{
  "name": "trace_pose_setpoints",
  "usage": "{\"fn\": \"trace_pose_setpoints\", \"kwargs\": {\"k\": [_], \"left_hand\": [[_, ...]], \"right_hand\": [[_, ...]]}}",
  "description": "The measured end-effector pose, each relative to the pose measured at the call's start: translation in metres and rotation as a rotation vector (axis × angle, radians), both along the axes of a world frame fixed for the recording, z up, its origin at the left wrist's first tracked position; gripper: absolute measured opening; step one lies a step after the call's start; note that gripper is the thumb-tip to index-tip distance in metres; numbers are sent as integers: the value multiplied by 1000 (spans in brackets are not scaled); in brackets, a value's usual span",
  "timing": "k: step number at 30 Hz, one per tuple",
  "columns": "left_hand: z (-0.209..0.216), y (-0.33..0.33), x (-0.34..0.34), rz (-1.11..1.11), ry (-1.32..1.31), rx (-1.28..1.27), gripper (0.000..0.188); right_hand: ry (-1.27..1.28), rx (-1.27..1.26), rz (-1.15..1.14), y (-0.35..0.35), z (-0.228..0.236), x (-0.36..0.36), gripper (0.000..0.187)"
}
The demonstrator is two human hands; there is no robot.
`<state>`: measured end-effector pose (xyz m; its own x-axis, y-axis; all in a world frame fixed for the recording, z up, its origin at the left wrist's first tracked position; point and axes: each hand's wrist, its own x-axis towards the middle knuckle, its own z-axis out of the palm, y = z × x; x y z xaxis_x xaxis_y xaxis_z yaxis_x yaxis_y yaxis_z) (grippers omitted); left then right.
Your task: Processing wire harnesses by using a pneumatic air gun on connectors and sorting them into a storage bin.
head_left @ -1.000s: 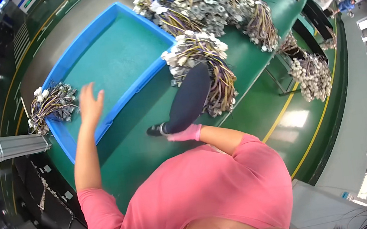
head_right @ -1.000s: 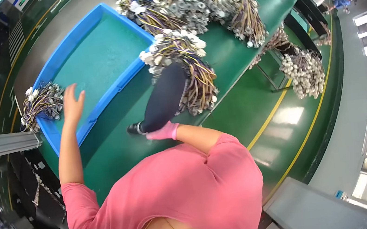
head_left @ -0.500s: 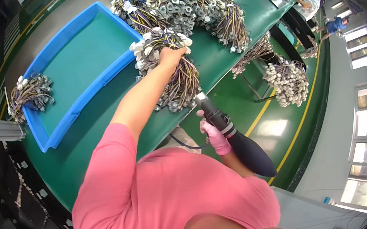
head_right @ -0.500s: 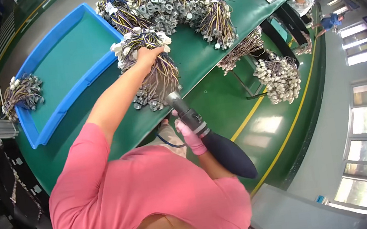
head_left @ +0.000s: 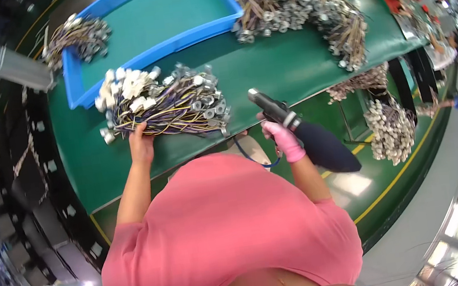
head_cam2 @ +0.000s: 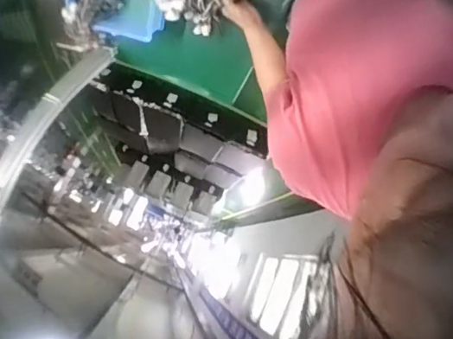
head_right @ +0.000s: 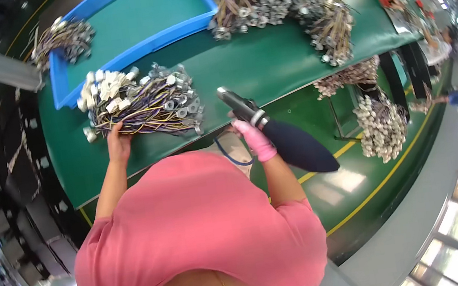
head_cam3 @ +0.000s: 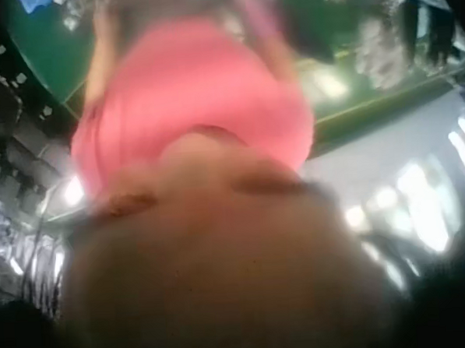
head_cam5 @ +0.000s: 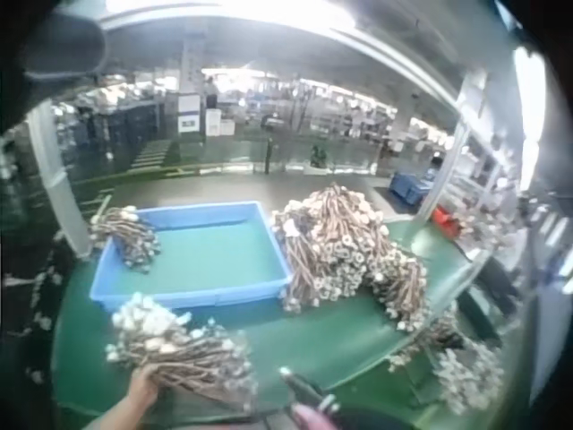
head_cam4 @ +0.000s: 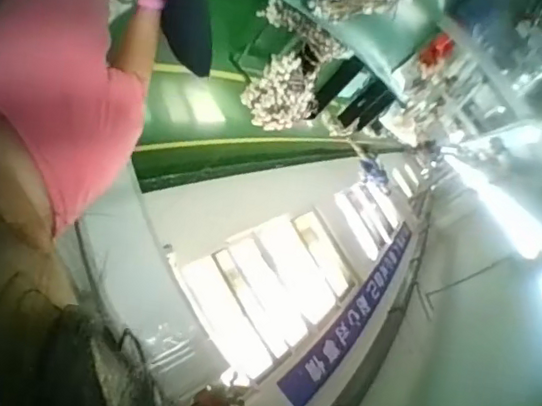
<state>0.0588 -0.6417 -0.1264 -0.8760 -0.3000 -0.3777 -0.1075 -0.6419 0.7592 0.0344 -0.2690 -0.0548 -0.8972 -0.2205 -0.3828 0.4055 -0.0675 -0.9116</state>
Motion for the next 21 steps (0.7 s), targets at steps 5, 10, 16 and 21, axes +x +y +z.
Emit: {"fn": "trace_pose_setpoints", "kwargs": {"k": [5, 10, 16, 21], "left_hand": [[26, 12, 68, -196, -431, -703, 42], [76, 67, 35, -539, 447, -1829, 73], [-23, 79, -29, -499, 359, -2149, 83], [-18, 102, -41, -426, 206, -2110, 81]], "right_hand": [[-72, 166, 319, -50, -10, -35, 22], [-38, 255, 402, -68, -13, -71, 24], [161, 404, 632, -53, 66, -50, 31], [200, 752, 539, -16, -50, -7, 33]]}}
